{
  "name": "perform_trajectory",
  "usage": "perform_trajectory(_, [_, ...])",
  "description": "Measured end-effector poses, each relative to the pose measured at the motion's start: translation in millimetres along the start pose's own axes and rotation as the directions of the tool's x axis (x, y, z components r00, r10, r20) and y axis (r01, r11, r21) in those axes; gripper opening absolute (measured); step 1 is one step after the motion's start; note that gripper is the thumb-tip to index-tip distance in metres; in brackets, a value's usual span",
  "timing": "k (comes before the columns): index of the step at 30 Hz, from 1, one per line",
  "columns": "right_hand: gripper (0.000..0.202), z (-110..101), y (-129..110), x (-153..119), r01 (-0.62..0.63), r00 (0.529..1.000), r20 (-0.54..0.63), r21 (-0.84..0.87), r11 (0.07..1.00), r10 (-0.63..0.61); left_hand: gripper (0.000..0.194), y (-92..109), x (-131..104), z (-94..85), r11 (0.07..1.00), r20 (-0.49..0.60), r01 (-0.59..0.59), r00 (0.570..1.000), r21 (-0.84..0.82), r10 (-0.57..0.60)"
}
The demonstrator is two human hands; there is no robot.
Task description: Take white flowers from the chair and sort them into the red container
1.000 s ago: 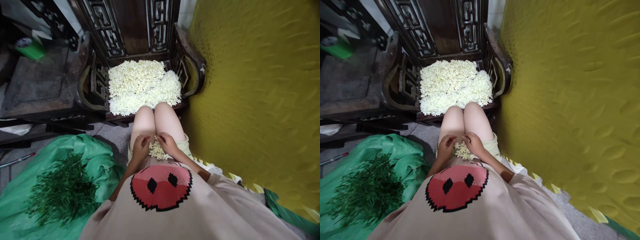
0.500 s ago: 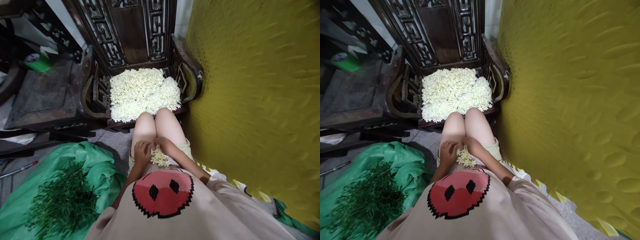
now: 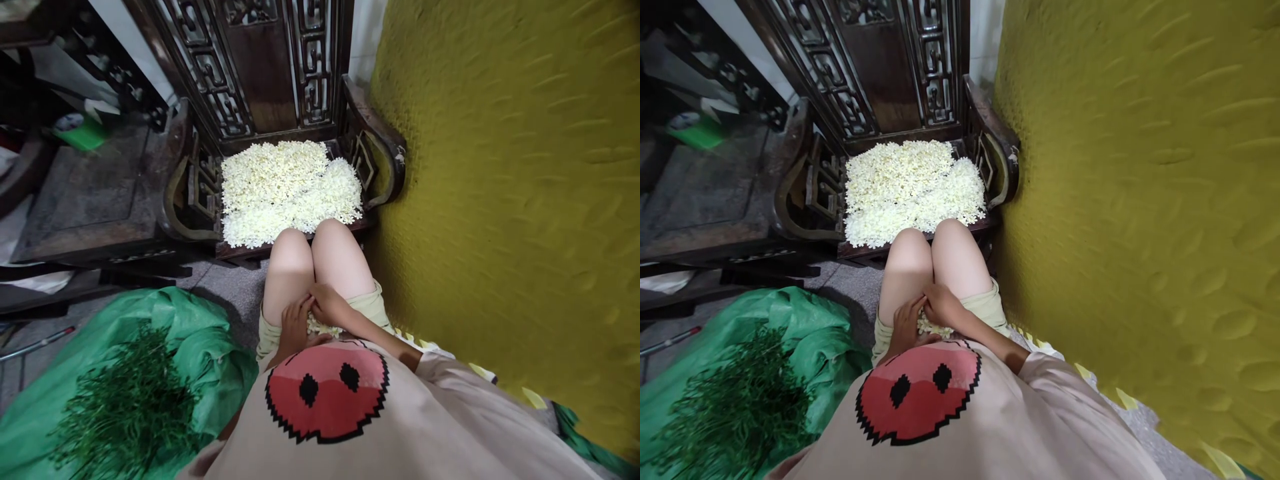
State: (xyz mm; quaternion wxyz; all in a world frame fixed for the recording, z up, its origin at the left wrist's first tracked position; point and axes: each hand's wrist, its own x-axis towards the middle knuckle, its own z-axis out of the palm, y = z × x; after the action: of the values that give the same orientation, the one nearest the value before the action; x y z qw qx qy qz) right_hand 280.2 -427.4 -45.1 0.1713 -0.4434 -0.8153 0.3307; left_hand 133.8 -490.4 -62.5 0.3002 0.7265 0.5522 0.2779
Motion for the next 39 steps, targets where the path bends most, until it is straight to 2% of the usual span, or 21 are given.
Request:
perform_trajectory(4, [0.013,1,-3,-11,-0.079,0.990,-0.089,0.285,0.955,0.109,0.069,0,3,4.2,0.998,0.084,-0.018,0.996,-0.057,0.022])
perform_trajectory(8, [0.013,-2,-3,-22,-0.151,0.939,-0.181,0.550,0.822,0.293,0.069,6,9,7.6,0.987,0.119,-0.012,0.992,-0.160,0.031])
perform_trajectory(12, [0.013,-2,-1,-23,-0.241,0.890,-0.118,0.697,0.675,0.440,0.074,9,16,15.0,0.963,0.043,0.022,0.999,-0.269,-0.011])
perform_trajectory(15, [0.010,4,1,-14,-0.328,0.866,-0.022,0.727,0.603,0.499,0.078,5,22,16.8,0.918,0.043,0.115,0.993,-0.379,-0.106])
perform_trajectory(17, [0.011,9,2,-6,-0.391,0.839,0.063,0.761,0.518,0.541,0.076,1,25,14.8,0.833,0.091,0.238,0.971,-0.499,-0.223])
perform_trajectory(18, [0.012,11,3,-3,-0.417,0.822,0.109,0.784,0.459,0.559,0.073,-1,26,13.2,0.758,0.126,0.309,0.948,-0.574,-0.292])
perform_trajectory(20, [0.014,12,4,1,-0.445,0.802,0.199,0.828,0.340,0.564,0.065,-3,27,9.9,0.559,0.202,0.420,0.889,-0.715,-0.410])
perform_trajectory(22, [0.015,10,4,2,-0.458,0.801,0.270,0.851,0.257,0.534,0.060,-2,28,7.4,0.379,0.266,0.464,0.842,-0.800,-0.469])
perform_trajectory(23, [0.015,7,4,1,-0.459,0.810,0.287,0.853,0.248,0.511,0.058,0,28,6.5,0.319,0.287,0.469,0.829,-0.823,-0.480])
perform_trajectory(25, [0.019,1,4,-2,-0.443,0.842,0.279,0.846,0.298,0.461,0.055,5,28,5.6,0.256,0.305,0.462,0.825,-0.849,-0.476])
perform_trajectory(27, [0.024,-6,4,-7,-0.416,0.874,0.259,0.835,0.360,0.410,0.050,11,28,5.3,0.258,0.308,0.455,0.834,-0.852,-0.457])
perform_trajectory(28, [0.026,-8,4,-10,-0.405,0.885,0.255,0.834,0.374,0.389,0.048,14,28,5.4,0.287,0.298,0.451,0.844,-0.845,-0.446])
perform_trajectory(33, [0.030,-9,11,-21,-0.392,0.897,0.270,0.852,0.347,0.350,0.036,24,29,8.8,0.565,0.137,0.331,0.924,-0.756,-0.357])
perform_trajectory(36, [0.031,0,19,-20,-0.438,0.864,0.351,0.877,0.197,0.360,0.036,23,32,14.7,0.642,0.064,0.275,0.941,-0.716,-0.332])
perform_trajectory(37, [0.031,4,21,-19,-0.457,0.847,0.386,0.880,0.129,0.366,0.037,22,33,17.1,0.631,0.064,0.283,0.936,-0.722,-0.346])
perform_trajectory(39, [0.033,9,25,-15,-0.493,0.809,0.459,0.870,-0.003,0.366,0.042,17,35,21.5,0.539,0.121,0.343,0.907,-0.769,-0.404])
